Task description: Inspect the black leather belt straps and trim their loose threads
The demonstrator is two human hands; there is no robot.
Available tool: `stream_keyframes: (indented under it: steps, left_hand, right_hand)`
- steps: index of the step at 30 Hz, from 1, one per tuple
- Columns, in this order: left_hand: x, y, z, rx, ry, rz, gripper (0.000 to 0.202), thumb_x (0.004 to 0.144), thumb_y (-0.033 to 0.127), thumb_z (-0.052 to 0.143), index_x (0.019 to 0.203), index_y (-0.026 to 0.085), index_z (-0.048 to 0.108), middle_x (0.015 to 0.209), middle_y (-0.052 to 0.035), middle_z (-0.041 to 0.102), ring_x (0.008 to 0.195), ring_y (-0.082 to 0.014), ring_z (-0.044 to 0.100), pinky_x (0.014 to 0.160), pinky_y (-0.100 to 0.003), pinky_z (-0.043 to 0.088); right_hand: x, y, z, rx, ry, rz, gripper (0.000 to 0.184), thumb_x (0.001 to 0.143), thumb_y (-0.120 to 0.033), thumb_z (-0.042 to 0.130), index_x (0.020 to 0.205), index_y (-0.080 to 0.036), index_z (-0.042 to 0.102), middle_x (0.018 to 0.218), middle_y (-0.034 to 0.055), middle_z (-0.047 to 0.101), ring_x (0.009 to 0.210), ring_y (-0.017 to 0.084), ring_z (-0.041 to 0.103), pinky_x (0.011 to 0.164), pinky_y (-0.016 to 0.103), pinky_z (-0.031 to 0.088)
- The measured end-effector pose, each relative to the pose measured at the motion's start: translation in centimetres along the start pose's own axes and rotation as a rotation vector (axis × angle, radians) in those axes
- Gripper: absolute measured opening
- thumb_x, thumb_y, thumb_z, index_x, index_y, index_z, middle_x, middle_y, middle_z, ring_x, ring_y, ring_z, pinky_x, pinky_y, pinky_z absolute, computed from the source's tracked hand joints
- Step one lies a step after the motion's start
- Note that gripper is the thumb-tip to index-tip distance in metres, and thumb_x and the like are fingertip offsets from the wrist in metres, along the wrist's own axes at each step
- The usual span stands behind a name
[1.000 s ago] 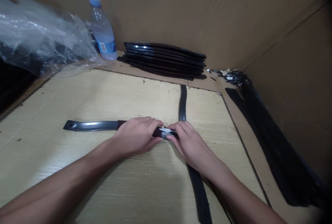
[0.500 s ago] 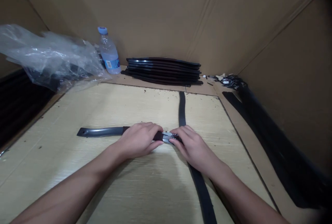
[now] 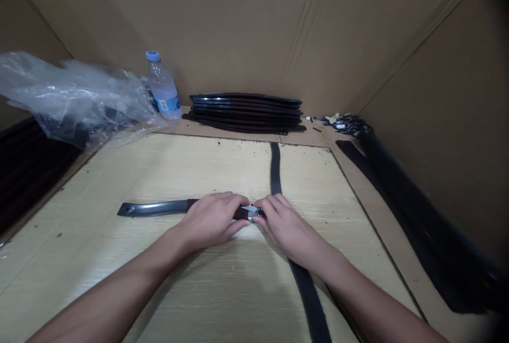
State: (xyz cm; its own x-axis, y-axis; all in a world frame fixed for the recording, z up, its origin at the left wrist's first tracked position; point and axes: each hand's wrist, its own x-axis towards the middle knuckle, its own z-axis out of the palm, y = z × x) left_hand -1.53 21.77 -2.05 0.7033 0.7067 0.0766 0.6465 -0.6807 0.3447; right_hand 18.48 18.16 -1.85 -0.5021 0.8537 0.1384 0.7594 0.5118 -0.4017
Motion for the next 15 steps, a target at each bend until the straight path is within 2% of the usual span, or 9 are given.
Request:
stream_keyframes:
  steps: [4,10,15]
  left_hand:
    - [0.0,-0.1,0.1,-0.011,0.009,0.004,0.036,0.086,0.045,0.045,0.11,0.019,0.051,0.101,-0.0084,0.065,0.093,-0.0242,0.061,0.079,-0.038,0.047]
    - [0.2,0.0,-0.1,-0.003,-0.03,-0.005,0.036,0.087,0.046,0.045,0.109,0.018,0.052,0.1,-0.0081,0.065,0.091,-0.0241,0.061,0.078,-0.038,0.047]
    - [0.1,0.0,-0.2,-0.004,-0.026,-0.008,0.034,0.086,0.044,0.047,0.108,0.018,0.052,0.099,-0.0074,0.065,0.09,-0.0236,0.061,0.078,-0.037,0.047]
  right_hand:
    - [0.2,-0.1,0.1,0.016,-0.004,0.004,0.021,0.093,-0.029,0.042,0.107,-0.016,0.05,0.1,0.0112,0.058,0.095,0.023,0.05,0.082,0.043,0.047]
    - [-0.3,0.1,-0.5,0.16,0.017,0.021,0.029,0.089,-0.029,0.051,0.116,-0.019,0.048,0.106,0.0095,0.057,0.099,0.022,0.051,0.084,0.041,0.047]
    - [-0.9,1.3,-1.0,0.189,0.091,-0.003,0.018,0.088,-0.024,0.053,0.104,-0.019,0.058,0.095,0.0072,0.059,0.091,0.02,0.053,0.081,0.037,0.048]
